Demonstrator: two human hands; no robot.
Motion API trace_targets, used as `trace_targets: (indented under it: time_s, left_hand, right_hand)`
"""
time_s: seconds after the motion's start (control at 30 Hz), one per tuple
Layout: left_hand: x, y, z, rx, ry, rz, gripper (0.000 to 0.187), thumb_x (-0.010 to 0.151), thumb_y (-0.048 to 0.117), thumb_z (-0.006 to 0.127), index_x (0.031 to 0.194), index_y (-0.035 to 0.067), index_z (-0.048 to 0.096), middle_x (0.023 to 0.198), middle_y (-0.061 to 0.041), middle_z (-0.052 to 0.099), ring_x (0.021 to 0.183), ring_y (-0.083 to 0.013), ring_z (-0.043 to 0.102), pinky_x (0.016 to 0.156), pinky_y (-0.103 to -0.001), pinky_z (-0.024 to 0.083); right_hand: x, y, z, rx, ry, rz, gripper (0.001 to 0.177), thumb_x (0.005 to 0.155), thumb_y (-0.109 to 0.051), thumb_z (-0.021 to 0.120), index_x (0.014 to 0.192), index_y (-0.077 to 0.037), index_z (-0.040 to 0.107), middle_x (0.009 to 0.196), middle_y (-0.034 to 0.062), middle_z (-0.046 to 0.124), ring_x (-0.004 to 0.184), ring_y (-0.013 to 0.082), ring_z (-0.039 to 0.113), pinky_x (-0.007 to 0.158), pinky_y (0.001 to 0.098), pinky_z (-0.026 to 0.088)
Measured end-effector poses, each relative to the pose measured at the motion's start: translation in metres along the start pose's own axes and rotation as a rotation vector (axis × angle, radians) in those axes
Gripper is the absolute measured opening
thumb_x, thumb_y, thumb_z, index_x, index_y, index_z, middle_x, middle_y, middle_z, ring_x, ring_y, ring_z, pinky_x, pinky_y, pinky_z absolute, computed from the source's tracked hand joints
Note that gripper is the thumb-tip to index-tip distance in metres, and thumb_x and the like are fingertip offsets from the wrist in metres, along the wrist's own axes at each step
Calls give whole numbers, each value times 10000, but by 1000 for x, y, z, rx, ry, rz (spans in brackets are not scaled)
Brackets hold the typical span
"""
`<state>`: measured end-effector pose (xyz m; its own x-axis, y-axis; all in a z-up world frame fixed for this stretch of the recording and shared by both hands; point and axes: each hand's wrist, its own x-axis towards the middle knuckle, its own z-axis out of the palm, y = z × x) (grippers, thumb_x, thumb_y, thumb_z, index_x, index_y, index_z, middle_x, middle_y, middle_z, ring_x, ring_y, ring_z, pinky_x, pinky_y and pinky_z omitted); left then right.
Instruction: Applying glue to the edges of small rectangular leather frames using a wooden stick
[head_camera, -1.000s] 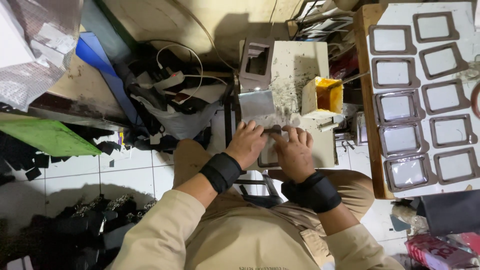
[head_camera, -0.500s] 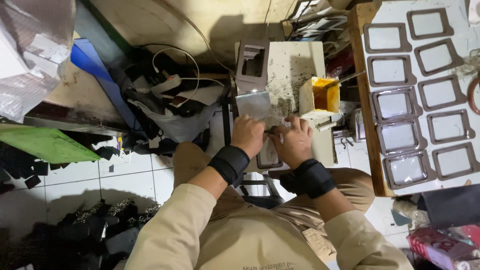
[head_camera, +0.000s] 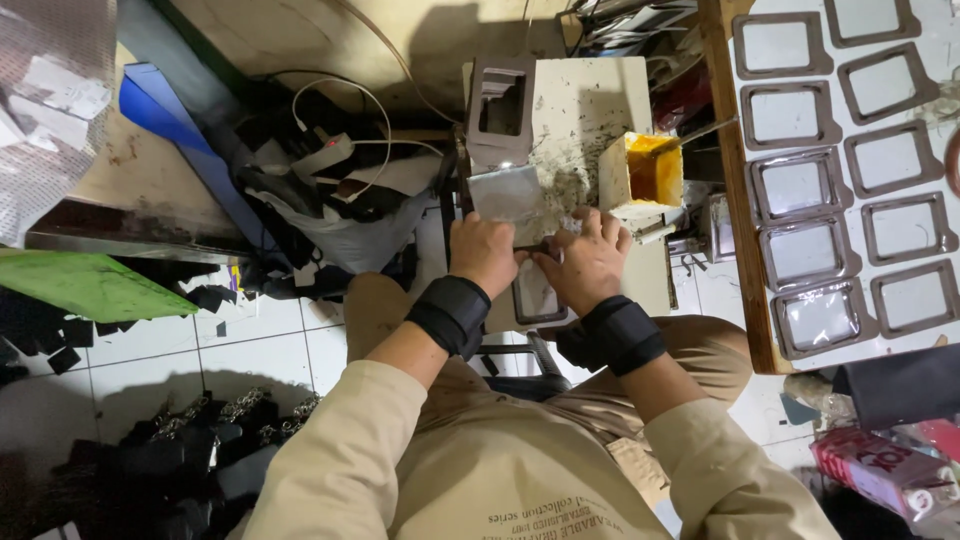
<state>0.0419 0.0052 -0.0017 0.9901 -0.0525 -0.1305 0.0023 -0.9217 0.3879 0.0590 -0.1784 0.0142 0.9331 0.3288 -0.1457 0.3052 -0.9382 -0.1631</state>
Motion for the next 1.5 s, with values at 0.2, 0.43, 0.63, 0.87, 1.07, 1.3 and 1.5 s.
trace_targets:
  time_s: [0.2,0.43,0.63,0.87,1.07,1.3,1.5]
  left_hand:
    - [-10,-6,-5,-2,21,12,299,771,403,781,758,106,745,690,-79,667,892,-348,635,840,-522,479]
    - [-16,-4,-10,-39,-5,-6,240,783,327,770,771,88,755,705,-91,683,927,-361,626,855,-541,456]
    - [-23,-7,4,-42,-43,27,181,777,318,749,767,143,703,767,-70,669,918,-328,591,823,-506,417]
    - [-40,-11,16,-55,-12,73,272,742,402,777,755,186,614,792,-53,651,923,-317,593,825,-503,417]
    - [-58,-4,12,-28,-40,109,290,733,396,781,764,197,572,779,-34,625,906,-300,583,797,-487,412]
    - [-71,3,3,-57,-51,139,353,736,413,818,759,195,542,703,-19,545,839,-284,556,778,-460,393]
    - [-71,0,11,-55,-19,158,429,707,481,847,771,178,550,709,-37,548,848,-285,554,773,-450,392]
  right_hand:
    - [6,11,-1,-56,-77,76,281,834,-553,745,916,-287,710,1325,-25,437,1303,305,335,1105,491,270]
    - [5,29,4,-28,-40,4,213,847,-488,758,923,-294,715,1273,-26,442,1266,303,382,1048,480,360]
    - [-7,32,-7,-3,-1,-96,196,821,-447,796,918,-298,711,1292,-21,454,1254,321,397,1037,474,355]
    - [-32,37,-9,-33,12,-139,198,792,-432,812,891,-291,714,1309,-41,447,1267,295,408,1053,450,348]
    - [-51,45,-3,-10,-10,-169,223,773,-441,810,907,-296,707,1313,-40,457,1277,298,425,1077,464,324]
    - [-58,47,6,47,-28,-177,351,732,-497,837,927,-252,678,1332,-13,449,1276,324,417,1087,496,304]
    - [-62,12,-5,89,-56,-161,439,717,-539,866,915,-209,654,1304,24,442,1249,341,423,1058,522,307]
